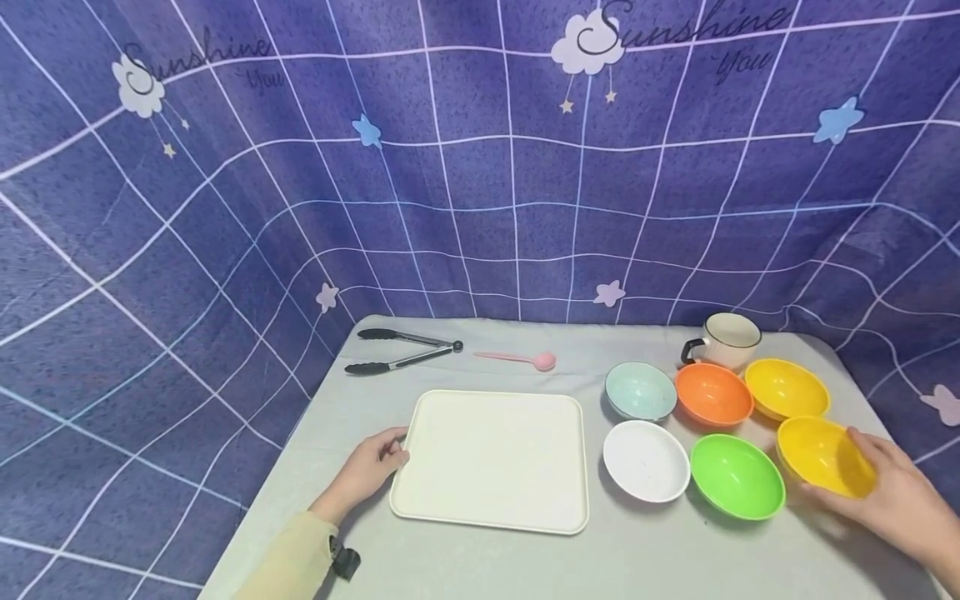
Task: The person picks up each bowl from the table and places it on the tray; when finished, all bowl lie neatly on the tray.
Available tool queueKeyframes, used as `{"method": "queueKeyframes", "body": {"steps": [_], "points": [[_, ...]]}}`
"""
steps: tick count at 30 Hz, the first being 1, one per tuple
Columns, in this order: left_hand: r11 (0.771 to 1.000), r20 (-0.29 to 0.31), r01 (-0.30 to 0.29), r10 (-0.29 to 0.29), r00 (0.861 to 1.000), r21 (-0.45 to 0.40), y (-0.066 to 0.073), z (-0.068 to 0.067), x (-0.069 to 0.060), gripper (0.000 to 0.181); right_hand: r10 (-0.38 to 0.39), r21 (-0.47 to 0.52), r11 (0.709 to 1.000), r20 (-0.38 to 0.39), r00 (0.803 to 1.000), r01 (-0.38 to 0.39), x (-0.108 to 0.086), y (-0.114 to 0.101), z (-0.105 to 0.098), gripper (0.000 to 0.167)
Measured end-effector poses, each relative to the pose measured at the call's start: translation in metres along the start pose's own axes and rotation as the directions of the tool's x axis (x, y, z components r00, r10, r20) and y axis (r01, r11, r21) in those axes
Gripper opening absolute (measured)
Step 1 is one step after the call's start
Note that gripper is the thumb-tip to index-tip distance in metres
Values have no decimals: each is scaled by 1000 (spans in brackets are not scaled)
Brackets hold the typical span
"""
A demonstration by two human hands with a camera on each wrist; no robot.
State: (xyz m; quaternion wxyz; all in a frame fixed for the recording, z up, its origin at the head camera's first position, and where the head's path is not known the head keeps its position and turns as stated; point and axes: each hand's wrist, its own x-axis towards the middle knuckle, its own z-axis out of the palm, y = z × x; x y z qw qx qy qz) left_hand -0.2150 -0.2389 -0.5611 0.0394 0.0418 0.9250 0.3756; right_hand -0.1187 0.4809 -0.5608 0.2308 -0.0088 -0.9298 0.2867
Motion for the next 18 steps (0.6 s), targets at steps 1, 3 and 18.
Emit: {"method": "queueKeyframes", "body": {"steps": [1,3,18], "points": [[1000,-1,-7,7,1000,-2,0,0,0,42,17,9,1000,1,1000,-17,1,-1,-2,109],[1000,-1,-11,11,1000,-5,0,-1,-1,42,57,12,998,2,998,-57,3,-4,-6,110],[1000,9,-17,17,1000,-21,1,-2,0,40,91,11,996,-30,995,-90,11,-17,-21,112]]}}
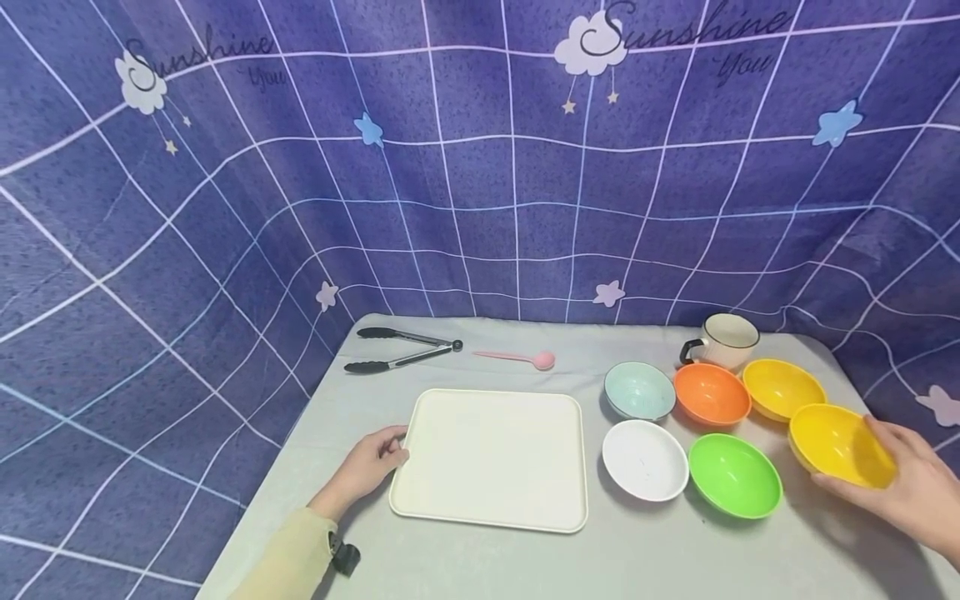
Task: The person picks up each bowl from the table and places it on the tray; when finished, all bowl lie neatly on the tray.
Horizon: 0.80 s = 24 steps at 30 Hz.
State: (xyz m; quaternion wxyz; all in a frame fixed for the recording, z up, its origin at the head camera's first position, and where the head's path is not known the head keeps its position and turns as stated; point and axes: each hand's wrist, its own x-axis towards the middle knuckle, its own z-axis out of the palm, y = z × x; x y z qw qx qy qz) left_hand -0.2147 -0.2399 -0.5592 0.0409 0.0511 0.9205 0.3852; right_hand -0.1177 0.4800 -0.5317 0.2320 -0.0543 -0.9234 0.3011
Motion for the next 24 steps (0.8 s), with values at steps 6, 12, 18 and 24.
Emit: {"method": "queueKeyframes", "body": {"steps": [6,12,18,24], "points": [[1000,1,4,-4,1000,-8,-2,0,0,40,-65,-10,998,20,998,65,7,-15,1,112],[1000,6,12,-11,1000,-19,-3,0,0,40,-125,-59,990,78,989,130,17,-39,2,116],[1000,6,14,-14,1000,-15,-4,1,1,41,-144,-70,984,243,959,166,31,-67,4,120],[1000,-8,15,-15,1000,-11,-2,1,0,41,-188,-41,977,308,932,211,44,-100,18,119]]}}
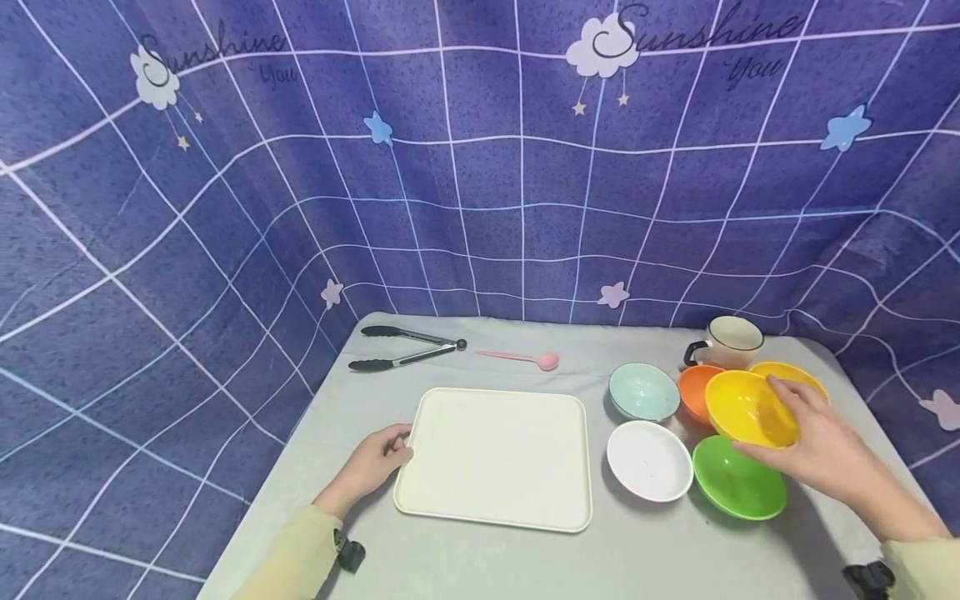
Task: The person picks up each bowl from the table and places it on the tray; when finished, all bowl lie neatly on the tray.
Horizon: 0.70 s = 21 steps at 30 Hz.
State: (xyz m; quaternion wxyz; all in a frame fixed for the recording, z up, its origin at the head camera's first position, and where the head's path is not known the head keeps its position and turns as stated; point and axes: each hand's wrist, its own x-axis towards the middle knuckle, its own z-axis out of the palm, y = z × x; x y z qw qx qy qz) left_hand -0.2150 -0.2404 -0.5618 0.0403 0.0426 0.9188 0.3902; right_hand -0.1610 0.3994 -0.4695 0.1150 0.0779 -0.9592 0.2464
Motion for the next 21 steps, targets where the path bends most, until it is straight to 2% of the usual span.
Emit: {"method": "queueKeyframes", "body": {"steps": [7,10,17,21], "points": [[1000,5,10,-10,1000,-9,2,0,-2,41,-84,-34,996,42,996,85,24,-45,14,121],[1000,4,-1,1,1000,-13,1,-1,-2,41,-104,-14,994,77,992,105,34,-62,22,119],[1000,0,-12,12,1000,-12,-1,0,-1,41,-173,-12,984,123,977,176,54,-97,43,117],[1000,-2,2,-2,1000,-4,-2,0,-1,42,-216,9,976,163,963,218,66,-119,60,117]]}}
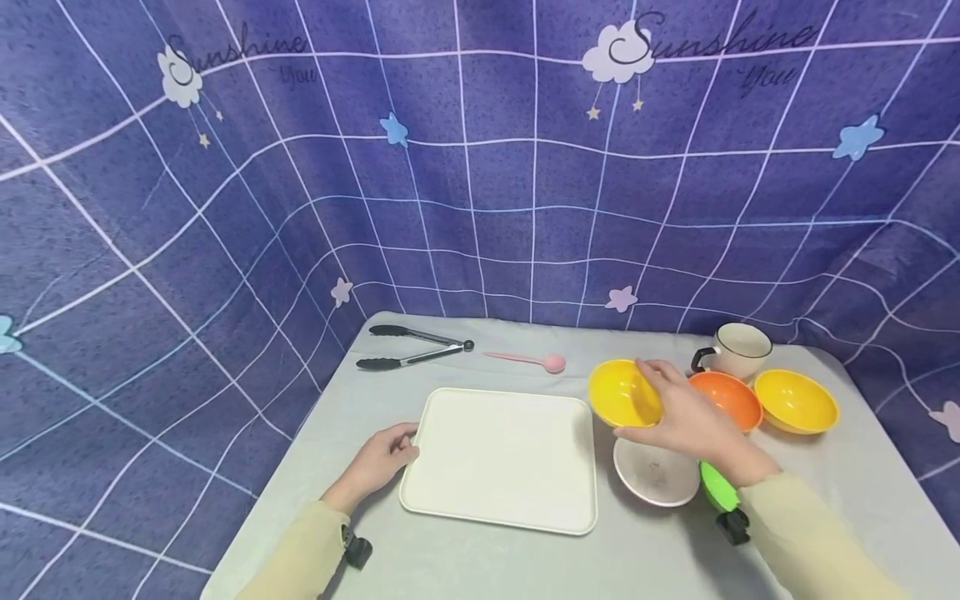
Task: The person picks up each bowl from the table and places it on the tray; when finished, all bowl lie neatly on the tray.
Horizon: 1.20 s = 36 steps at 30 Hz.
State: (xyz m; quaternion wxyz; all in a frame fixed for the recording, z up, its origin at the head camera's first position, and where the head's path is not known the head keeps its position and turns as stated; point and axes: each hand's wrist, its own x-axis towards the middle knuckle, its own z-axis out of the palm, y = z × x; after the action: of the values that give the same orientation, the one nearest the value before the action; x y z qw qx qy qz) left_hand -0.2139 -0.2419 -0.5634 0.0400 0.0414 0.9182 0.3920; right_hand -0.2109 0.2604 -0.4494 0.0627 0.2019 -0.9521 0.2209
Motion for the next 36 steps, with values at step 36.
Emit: {"method": "queueKeyframes", "body": {"steps": [36], "points": [[998,-2,27,-27,1000,-54,3,1,-2,40,-129,198,975,156,979,97,133,-136,171,116]]}}
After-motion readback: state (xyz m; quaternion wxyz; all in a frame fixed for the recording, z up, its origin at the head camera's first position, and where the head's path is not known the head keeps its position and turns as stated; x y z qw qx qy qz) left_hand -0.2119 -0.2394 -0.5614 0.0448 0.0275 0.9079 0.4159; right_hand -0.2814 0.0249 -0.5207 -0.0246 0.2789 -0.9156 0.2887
